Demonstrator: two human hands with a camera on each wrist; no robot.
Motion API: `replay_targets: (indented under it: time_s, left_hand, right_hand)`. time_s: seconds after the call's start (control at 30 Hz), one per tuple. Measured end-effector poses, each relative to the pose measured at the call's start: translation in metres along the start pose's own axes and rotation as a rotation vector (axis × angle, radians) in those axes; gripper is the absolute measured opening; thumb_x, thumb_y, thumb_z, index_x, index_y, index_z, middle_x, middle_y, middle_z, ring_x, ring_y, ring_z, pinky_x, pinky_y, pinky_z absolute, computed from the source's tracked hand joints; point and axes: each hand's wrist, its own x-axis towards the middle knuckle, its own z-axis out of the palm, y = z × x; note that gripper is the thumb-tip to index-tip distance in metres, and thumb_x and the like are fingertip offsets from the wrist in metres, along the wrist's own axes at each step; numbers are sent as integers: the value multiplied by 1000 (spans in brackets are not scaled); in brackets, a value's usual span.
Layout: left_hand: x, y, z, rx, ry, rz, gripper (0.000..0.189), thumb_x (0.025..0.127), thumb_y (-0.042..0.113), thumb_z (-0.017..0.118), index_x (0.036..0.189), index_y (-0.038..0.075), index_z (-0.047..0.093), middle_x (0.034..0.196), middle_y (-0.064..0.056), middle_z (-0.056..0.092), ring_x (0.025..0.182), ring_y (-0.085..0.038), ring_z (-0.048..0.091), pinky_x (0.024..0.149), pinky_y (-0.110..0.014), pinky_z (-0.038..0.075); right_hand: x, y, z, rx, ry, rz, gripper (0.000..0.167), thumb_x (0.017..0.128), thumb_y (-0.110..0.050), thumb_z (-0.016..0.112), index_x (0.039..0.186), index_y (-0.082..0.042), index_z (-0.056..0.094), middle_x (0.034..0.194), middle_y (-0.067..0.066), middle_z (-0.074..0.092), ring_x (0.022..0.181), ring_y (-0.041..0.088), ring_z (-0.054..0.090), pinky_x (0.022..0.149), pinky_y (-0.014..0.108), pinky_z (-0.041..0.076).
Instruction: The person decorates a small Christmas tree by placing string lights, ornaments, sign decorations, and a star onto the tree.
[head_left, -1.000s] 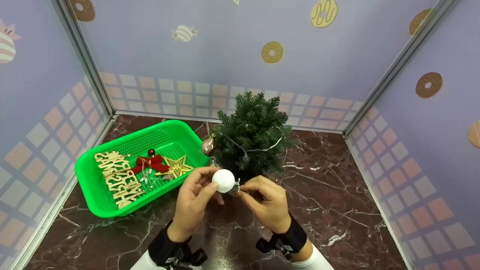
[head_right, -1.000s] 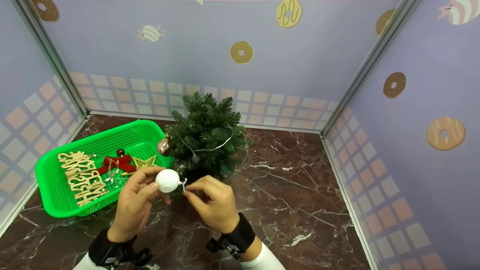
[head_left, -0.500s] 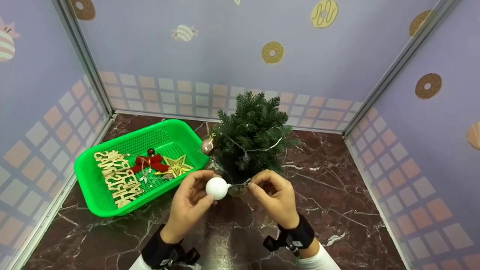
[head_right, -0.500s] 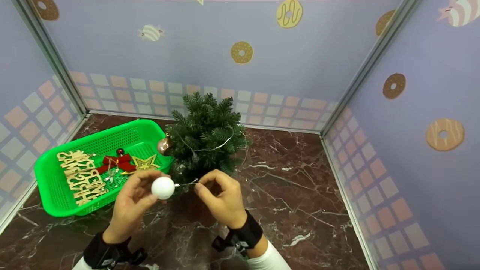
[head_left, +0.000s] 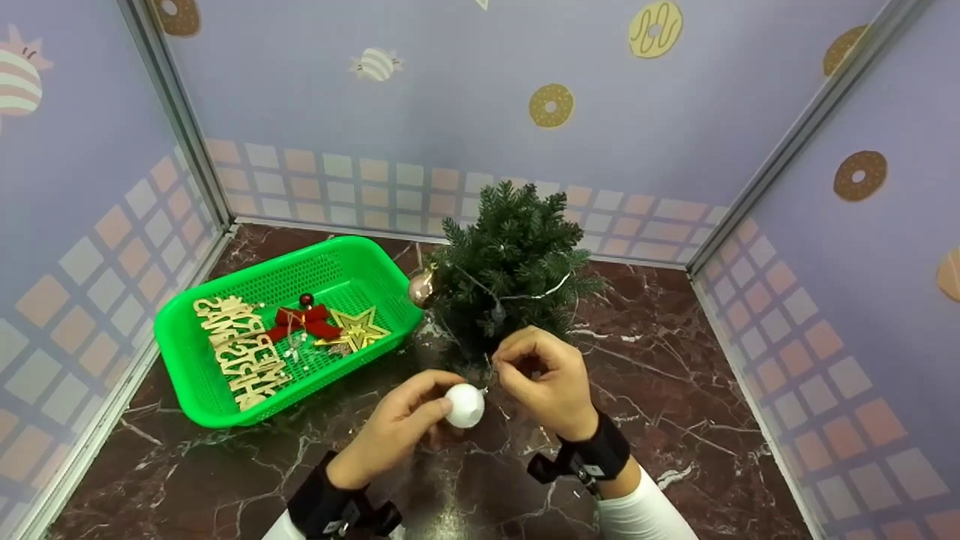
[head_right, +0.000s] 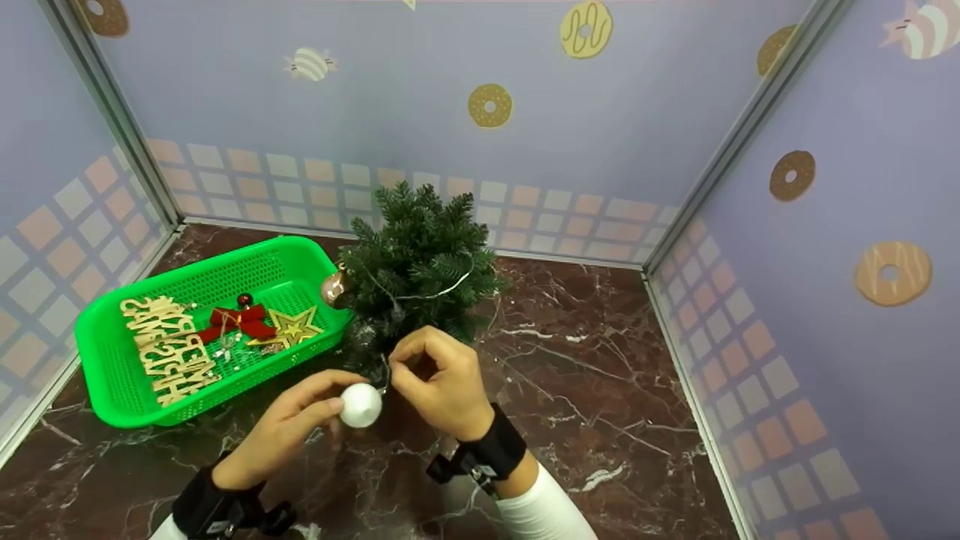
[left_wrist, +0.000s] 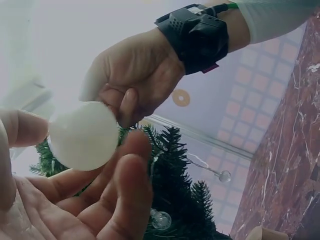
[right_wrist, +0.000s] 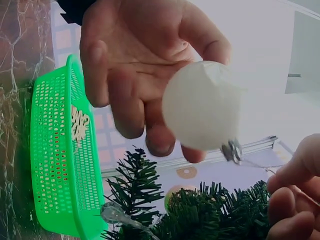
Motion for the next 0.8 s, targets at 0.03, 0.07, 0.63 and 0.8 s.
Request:
replay_targets:
  time_s: [0.03, 0.07, 0.63, 0.8]
  left_hand:
    - [1, 0, 0, 25, 4, -8, 32, 112, 13, 53, 139, 0, 64, 106, -23, 72, 67, -6, 66, 58, -27, 57]
    - [1, 0, 1, 49, 12, -13, 32, 112, 14, 54, 139, 0, 64, 111, -22, 72, 71, -7, 66, 62, -27, 58]
    - [38, 24, 22, 484, 270, 362, 13, 95, 18, 84, 106, 14, 82, 97, 6, 74, 74, -9, 62, 65, -25, 52]
    - [43, 20, 20, 430, 264, 363, 11, 95, 13, 83, 106, 15, 84, 97, 5, 76, 83, -10, 68, 72, -30, 56]
  right_hand:
    - [1, 0, 0, -6, -8, 1, 24, 88, 17, 70, 96, -5, 70, 93, 12, 72, 66, 13, 60, 54, 21, 48]
    - [1, -1, -1, -10, -17, 2, 24, 88, 17, 70, 96, -5, 69, 93, 12, 71, 65, 13, 59, 54, 22, 47]
    - [7, -5, -12, -135, -104, -38, 26, 87, 14, 76, 101, -8, 74, 91, 7, 73, 65, 10, 56, 56, 25, 47]
    - [8, -6, -13, -151, -112, -36, 21, 90, 8, 79, 102, -9, 77, 92, 6, 75, 68, 11, 59, 56, 28, 49]
